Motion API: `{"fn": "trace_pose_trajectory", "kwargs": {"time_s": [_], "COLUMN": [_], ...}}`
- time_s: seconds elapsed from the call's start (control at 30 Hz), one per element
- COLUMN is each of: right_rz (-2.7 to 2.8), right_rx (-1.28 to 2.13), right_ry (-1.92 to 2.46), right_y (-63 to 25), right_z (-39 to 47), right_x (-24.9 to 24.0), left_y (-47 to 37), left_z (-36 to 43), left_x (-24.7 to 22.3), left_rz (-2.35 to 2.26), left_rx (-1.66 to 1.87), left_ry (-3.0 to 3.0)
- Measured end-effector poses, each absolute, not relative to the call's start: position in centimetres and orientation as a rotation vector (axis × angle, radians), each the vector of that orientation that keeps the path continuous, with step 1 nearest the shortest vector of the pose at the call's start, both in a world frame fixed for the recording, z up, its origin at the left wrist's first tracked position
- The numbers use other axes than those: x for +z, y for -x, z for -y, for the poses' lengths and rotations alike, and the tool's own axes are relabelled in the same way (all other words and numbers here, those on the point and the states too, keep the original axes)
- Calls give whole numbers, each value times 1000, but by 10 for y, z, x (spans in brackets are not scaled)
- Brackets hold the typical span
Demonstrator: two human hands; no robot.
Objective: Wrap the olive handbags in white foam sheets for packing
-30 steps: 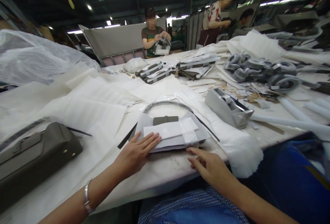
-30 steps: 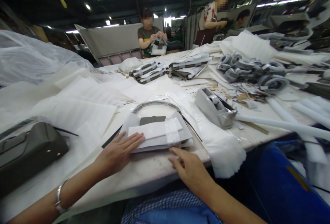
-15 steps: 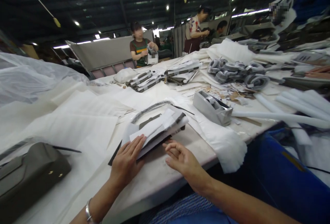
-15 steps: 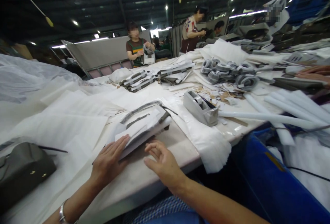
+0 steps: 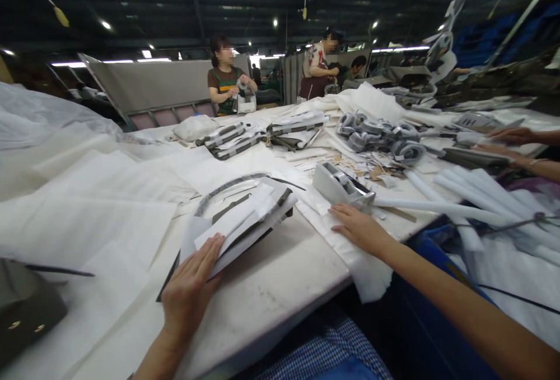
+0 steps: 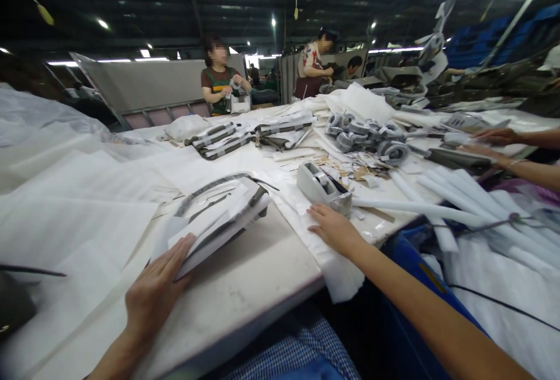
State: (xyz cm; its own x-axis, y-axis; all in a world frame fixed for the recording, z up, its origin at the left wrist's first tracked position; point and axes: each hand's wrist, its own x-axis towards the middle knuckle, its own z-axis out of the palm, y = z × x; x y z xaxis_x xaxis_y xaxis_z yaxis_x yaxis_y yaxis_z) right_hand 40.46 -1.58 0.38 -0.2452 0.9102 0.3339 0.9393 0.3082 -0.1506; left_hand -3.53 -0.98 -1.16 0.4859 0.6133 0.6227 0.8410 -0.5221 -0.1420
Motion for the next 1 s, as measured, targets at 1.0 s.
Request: {"fn": "trace_pose_trajectory", "kwargs": {"time_s": [1.0], "right_rz": [2287], "right_rx": [217], "right_ry": [1539], "right_y": [-281], "right_z": [30], "right_x": [-27], "left_y": [30], "left_z": [15], "left_x": [-4], "left_rz": [1383], "left_rx": [-868], "left_ry": [2276]}}
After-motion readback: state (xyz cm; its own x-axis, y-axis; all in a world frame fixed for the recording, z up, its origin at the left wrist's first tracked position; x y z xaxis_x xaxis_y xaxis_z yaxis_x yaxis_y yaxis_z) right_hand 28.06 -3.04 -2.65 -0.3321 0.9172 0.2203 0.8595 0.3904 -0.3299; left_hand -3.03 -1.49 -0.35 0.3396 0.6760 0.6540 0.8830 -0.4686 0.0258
